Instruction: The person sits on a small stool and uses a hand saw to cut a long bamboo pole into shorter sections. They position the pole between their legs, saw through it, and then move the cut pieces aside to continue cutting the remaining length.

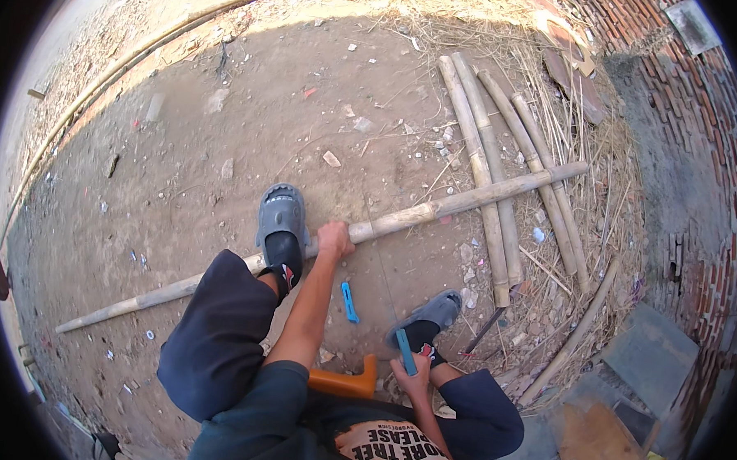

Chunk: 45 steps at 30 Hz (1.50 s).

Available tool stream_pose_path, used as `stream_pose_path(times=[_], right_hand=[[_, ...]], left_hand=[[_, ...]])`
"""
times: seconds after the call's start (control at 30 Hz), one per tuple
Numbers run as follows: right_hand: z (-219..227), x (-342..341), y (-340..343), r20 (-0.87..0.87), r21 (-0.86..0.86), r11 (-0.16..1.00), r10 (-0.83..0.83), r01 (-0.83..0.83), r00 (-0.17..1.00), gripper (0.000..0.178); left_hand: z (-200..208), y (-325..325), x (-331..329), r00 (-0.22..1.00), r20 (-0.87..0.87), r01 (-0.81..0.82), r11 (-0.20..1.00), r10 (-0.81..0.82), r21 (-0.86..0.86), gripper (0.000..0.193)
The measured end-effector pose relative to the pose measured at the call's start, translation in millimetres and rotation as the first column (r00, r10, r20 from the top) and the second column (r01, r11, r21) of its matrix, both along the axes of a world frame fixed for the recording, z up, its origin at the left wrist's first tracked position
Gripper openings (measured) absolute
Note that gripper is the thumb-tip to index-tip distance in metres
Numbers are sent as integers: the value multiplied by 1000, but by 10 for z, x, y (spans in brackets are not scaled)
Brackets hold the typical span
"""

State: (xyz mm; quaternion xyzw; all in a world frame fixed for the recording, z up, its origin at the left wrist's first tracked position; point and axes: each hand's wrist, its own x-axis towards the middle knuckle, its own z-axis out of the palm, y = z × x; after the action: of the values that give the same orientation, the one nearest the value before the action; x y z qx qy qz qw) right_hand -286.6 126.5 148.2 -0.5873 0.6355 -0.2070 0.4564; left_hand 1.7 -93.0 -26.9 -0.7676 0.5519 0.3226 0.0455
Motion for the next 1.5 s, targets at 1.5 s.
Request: stream_pose_path(times=[1.5], right_hand=[[-266, 117, -293, 44, 22, 999, -46, 45, 998, 32]], left_hand=[[-162, 193, -124, 997, 57, -43, 983, 54, -178, 28]])
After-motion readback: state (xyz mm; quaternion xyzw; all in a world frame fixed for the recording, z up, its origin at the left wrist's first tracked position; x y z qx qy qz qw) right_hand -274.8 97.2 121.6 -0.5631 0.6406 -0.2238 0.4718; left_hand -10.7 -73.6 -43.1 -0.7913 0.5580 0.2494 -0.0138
